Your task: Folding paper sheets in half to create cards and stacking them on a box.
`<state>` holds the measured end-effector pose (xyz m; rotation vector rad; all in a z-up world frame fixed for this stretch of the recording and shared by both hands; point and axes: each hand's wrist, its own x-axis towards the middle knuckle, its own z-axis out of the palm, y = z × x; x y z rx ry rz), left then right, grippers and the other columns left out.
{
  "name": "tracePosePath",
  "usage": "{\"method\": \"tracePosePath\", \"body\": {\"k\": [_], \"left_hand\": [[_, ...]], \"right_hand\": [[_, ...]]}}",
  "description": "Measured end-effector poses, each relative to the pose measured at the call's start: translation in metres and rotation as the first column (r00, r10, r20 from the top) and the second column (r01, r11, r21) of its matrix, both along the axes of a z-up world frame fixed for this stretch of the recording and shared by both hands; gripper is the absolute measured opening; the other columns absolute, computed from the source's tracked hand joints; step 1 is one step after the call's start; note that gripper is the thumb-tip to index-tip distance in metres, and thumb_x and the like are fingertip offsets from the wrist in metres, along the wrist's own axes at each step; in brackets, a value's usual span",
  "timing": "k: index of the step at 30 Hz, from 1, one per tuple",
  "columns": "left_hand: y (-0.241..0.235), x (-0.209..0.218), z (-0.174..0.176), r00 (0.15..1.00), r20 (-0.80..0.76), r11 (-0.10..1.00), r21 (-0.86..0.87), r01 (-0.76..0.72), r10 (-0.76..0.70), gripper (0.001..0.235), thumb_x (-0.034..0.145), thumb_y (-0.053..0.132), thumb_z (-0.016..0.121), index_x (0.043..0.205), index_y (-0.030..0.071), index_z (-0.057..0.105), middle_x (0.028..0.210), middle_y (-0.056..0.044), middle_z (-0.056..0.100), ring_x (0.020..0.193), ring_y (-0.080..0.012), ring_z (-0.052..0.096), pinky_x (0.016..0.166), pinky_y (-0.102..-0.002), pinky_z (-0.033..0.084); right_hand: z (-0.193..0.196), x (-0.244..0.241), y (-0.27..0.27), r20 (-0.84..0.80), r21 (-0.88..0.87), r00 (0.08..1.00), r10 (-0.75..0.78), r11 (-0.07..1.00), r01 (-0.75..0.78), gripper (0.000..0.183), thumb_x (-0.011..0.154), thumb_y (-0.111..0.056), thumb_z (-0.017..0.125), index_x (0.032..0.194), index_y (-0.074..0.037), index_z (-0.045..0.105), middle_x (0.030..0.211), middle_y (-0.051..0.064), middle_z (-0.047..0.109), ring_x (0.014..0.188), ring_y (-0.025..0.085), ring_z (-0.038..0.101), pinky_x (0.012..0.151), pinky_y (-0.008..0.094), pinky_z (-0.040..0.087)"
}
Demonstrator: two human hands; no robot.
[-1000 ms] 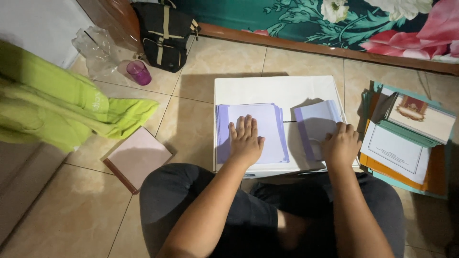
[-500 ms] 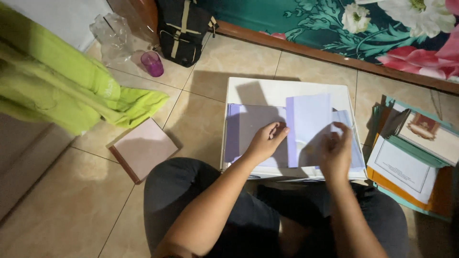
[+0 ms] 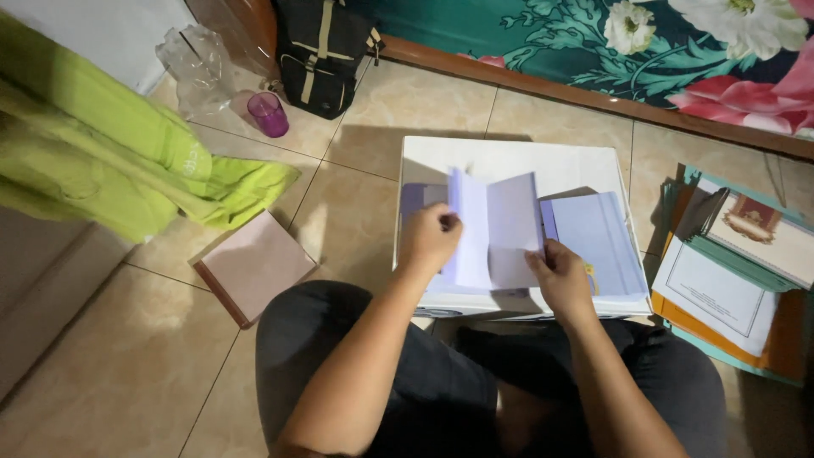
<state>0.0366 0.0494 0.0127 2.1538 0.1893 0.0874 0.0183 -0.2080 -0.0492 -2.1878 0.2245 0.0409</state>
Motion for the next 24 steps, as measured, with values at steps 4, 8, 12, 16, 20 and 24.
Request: {"method": "tracePosePath", "body": {"k": [4,8,12,16,20,24], "left_hand": [[0.030,0.023,-0.038,0.986,-0.114,0.944,0.321,-0.077,0.119,0.028,0.085,0.042,0.056,0.085,0.018,0.071,0.076,-0.008,0.074,0.078,-0.0317,0.077,0.068,-0.044,0.060],[0.025,0.021,-0.043,0.966,-0.218,0.874,0.486,-0.015,0.138,0.038,0.090,0.024,0.055,0.125,0.008,0.054,0.120,-0.019,0.056,0.115,-0.0379,0.054,0.094,-0.049,0.045],[-0.003,-0.004,0.015,0.989,-0.142,0.785,0.609,0.114,-0.033,0.065,0.098,0.007,0.054,0.159,-0.001,0.032,0.167,-0.029,0.018,0.155,-0.0464,0.007,0.123,-0.055,0.006],[-0.025,0.020,-0.028,0.951,0.016,0.750,0.619,0.232,-0.308,0.045,0.097,0.008,0.055,0.141,-0.003,0.058,0.167,-0.021,0.031,0.157,-0.0375,0.014,0.127,-0.054,0.005],[-0.034,-0.003,-0.006,0.880,-0.334,0.626,0.619,0.475,-0.338,0.059,0.107,0.027,0.027,0.162,0.005,0.021,0.172,-0.015,0.011,0.158,-0.0337,0.003,0.125,-0.057,-0.005],[-0.046,-0.047,-0.002,0.779,-0.376,0.594,0.504,0.626,-0.502,0.062,0.105,0.027,0.027,0.161,-0.001,0.019,0.171,-0.017,0.011,0.158,-0.0371,0.003,0.123,-0.059,-0.003]], "right_hand": [[0.011,-0.003,0.024,0.019,-0.162,0.999,-0.035,0.986,0.038,0.047,0.088,-0.039,0.080,0.129,-0.021,0.066,0.105,0.013,0.077,0.107,0.038,0.071,0.090,0.052,0.054],[0.026,-0.009,0.040,0.003,-0.258,0.988,0.152,0.955,-0.146,0.060,0.091,-0.017,0.069,0.147,-0.015,0.047,0.091,0.019,0.077,0.089,0.040,0.075,0.080,0.052,0.057],[-0.003,-0.001,0.031,0.002,-0.480,0.972,0.235,0.853,-0.206,0.029,0.093,-0.026,0.070,0.121,-0.029,0.074,0.091,0.009,0.078,0.082,0.033,0.077,0.073,0.046,0.060],[0.015,-0.006,0.039,-0.041,-0.541,0.973,0.229,0.813,-0.215,0.022,0.088,-0.030,0.074,0.108,-0.021,0.078,0.089,0.012,0.074,0.080,0.037,0.076,0.071,0.049,0.061],[0.024,-0.007,0.042,-0.263,-0.546,0.935,0.238,0.762,-0.348,0.036,0.096,-0.047,0.059,0.116,-0.022,0.078,0.108,0.012,0.072,0.099,0.039,0.074,0.086,0.053,0.060],[0.006,0.001,0.034,-0.297,-0.538,0.931,0.212,0.768,-0.347,0.031,0.098,-0.046,0.058,0.112,-0.028,0.079,0.105,0.008,0.072,0.101,0.034,0.075,0.088,0.049,0.061]]}}
